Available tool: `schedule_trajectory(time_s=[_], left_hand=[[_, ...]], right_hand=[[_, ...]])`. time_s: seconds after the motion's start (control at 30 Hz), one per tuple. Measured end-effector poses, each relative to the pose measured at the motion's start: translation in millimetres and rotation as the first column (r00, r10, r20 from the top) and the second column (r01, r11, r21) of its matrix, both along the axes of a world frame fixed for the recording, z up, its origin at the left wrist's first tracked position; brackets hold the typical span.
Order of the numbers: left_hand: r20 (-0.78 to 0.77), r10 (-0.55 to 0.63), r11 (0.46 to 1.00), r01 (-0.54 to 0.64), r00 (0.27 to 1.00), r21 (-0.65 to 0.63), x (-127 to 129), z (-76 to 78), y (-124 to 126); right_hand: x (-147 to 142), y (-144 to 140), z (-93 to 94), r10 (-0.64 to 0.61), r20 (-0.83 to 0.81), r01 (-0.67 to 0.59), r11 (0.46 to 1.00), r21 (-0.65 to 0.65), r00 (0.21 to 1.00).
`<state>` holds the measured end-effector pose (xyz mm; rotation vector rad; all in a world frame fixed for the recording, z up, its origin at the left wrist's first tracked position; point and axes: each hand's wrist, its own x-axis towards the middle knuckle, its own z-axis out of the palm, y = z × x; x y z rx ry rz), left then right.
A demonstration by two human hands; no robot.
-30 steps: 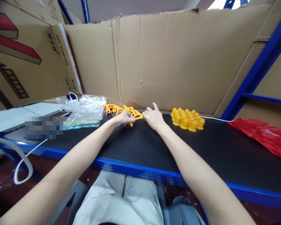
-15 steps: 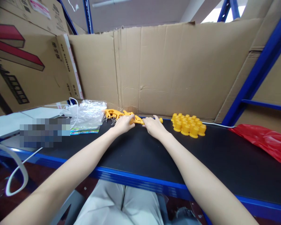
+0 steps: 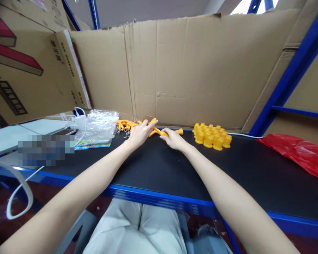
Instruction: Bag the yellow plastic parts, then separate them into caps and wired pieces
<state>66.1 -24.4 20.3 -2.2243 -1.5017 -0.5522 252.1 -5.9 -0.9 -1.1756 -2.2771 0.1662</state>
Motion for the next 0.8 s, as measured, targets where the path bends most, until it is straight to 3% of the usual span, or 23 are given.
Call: schedule_trajectory(time_s=[0.1, 0.2, 0.43, 0.67, 0.8], left_hand=[[0.005, -0.021, 0.999, 0.021, 1.0, -0.026, -3, -0.1, 1], [-0.004, -0.033, 0.998, 0.033, 0.999, -0.044, -4, -1.6, 2], [0.007, -0.005, 0.997, 0.005, 1.0, -0.076, -1, -0.8, 2], [0.138, -0.022, 0.994, 0.036, 0.99, -0.098, 0, -1.8, 6], [0.229, -0.027, 0.956, 0.092, 0.973, -0.279, 1, -5.9, 10]], right_hand=[[1, 3, -2.2, 0.061, -0.1, -0.074, 0.988, -0.133, 0.993], [1, 1, 0.4, 0.018, -0.057, -0.026, 0.991, -0.131, 0.998], [-6, -7, 10.0, -0.157, 0.123, 0.15, 0.986, 0.066, 0.98], [-12, -17, 15.7, -0.264, 0.264, 0.198, 0.948, 0.25, 0.928], [-15, -22, 18.8, -0.345, 0.397, 0.152, 0.884, 0.442, 0.851]])
